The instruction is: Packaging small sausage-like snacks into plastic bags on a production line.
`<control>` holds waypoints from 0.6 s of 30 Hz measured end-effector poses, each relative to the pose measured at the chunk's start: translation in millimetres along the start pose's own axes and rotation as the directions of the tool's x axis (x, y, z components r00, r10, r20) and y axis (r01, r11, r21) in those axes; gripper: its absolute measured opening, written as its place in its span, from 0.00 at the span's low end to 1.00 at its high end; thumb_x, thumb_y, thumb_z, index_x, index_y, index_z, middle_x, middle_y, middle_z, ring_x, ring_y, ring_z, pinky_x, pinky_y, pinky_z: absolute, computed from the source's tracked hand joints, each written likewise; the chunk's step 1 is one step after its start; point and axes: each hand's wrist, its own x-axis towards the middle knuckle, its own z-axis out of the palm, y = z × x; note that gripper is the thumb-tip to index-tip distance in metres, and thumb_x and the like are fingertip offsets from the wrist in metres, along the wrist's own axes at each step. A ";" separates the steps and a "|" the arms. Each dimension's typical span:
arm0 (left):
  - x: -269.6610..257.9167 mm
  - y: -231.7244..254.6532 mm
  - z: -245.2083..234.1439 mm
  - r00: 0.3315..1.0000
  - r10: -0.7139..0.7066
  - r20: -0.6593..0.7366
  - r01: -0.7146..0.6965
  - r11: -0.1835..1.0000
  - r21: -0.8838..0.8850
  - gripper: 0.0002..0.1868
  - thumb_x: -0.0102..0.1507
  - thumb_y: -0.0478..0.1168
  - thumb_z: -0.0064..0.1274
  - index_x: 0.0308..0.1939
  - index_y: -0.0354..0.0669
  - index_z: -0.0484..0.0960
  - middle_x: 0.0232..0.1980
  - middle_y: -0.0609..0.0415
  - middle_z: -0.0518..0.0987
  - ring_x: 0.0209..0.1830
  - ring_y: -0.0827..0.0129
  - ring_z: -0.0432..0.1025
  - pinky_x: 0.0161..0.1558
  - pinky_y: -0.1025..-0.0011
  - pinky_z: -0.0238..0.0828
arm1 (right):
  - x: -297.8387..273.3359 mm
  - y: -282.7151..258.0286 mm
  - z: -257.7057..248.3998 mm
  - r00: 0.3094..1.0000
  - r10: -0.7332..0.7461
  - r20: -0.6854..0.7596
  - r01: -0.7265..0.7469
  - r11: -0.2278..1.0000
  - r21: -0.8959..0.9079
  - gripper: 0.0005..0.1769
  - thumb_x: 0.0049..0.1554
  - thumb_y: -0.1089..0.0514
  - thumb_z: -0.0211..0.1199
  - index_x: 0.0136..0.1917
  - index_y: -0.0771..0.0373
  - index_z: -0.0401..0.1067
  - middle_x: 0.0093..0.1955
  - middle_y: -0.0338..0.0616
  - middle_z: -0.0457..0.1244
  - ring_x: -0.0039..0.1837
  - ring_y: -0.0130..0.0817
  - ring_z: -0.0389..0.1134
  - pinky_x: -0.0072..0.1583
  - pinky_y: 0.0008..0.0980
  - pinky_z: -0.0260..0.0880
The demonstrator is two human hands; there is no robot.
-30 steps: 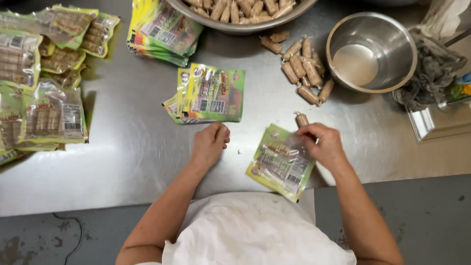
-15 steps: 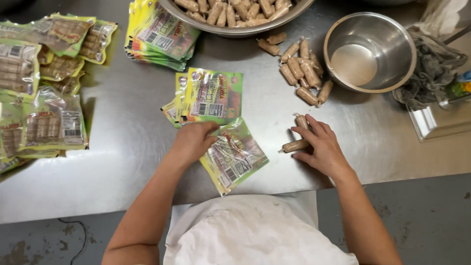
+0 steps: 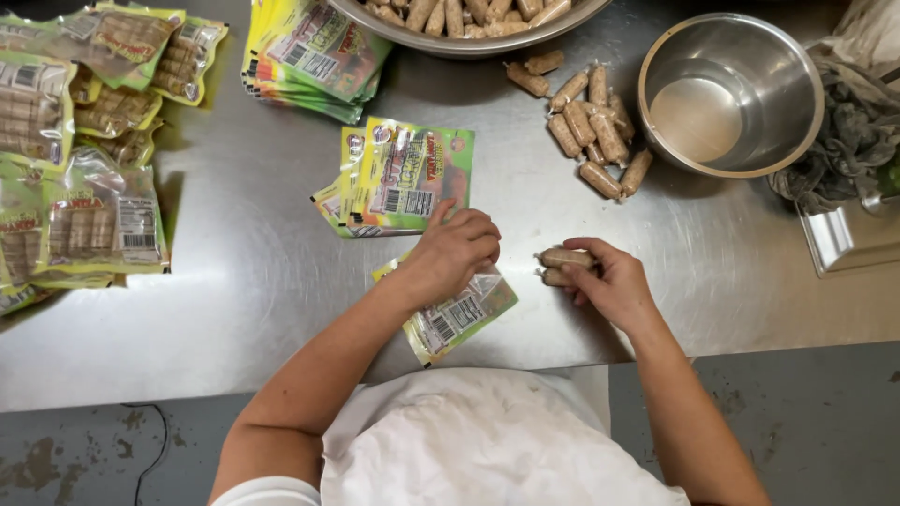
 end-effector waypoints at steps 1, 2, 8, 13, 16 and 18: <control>-1.4 -2.2 1.8 1.000 -0.003 -0.001 0.003 0.999 -0.047 0.04 0.65 0.46 0.56 0.38 0.57 0.78 0.53 0.61 0.80 0.66 0.63 0.67 0.72 0.41 0.44 | 2.6 -4.2 -2.7 0.998 -0.031 -0.062 0.020 0.985 -0.171 0.19 0.57 0.65 0.68 0.63 0.67 0.74 0.48 0.58 0.70 0.33 0.35 0.73 0.33 0.29 0.76; -3.3 -4.5 3.4 1.000 -0.005 -0.003 0.005 0.996 -0.093 0.04 0.66 0.47 0.55 0.37 0.58 0.77 0.52 0.63 0.80 0.65 0.65 0.68 0.72 0.43 0.45 | 5.1 -8.4 -4.9 0.990 -0.073 -0.118 0.030 0.941 -0.337 0.20 0.56 0.63 0.71 0.62 0.58 0.77 0.47 0.54 0.70 0.30 0.34 0.72 0.31 0.28 0.73; 5.4 19.8 -15.7 0.994 0.024 -0.108 -0.054 0.958 -0.283 0.04 0.67 0.49 0.55 0.40 0.60 0.80 0.64 0.55 0.72 0.68 0.51 0.67 0.65 0.47 0.60 | 20.8 -25.3 39.2 0.974 -0.058 0.220 0.041 0.996 0.081 0.20 0.56 0.69 0.65 0.63 0.68 0.77 0.49 0.47 0.69 0.48 0.30 0.72 0.46 0.35 0.79; 14.3 37.7 6.8 0.947 0.076 -0.314 -0.178 0.933 -0.313 0.05 0.70 0.49 0.52 0.42 0.60 0.81 0.65 0.52 0.72 0.69 0.50 0.68 0.68 0.48 0.61 | 41.0 20.3 67.7 0.855 -0.002 0.519 -0.132 0.966 0.221 0.19 0.51 0.77 0.64 0.55 0.70 0.81 0.47 0.46 0.72 0.48 0.33 0.73 0.50 0.36 0.77; 3.1 34.0 3.1 0.941 0.057 -0.335 -0.168 0.935 -0.311 0.09 0.70 0.53 0.52 0.50 0.63 0.83 0.64 0.54 0.74 0.68 0.54 0.69 0.68 0.51 0.62 | 30.8 29.0 74.6 0.768 0.046 0.639 -0.216 0.957 0.191 0.24 0.48 0.79 0.66 0.59 0.71 0.79 0.53 0.50 0.71 0.55 0.39 0.73 0.56 0.44 0.77; -8.2 18.1 -11.8 0.950 0.040 -0.309 -0.139 0.942 -0.306 0.14 0.70 0.57 0.51 0.55 0.63 0.83 0.63 0.55 0.76 0.67 0.54 0.70 0.65 0.52 0.65 | 25.0 4.4 76.8 0.744 0.098 0.661 -0.255 0.956 0.146 0.28 0.49 0.76 0.70 0.64 0.69 0.77 0.61 0.51 0.70 0.62 0.43 0.72 0.61 0.50 0.76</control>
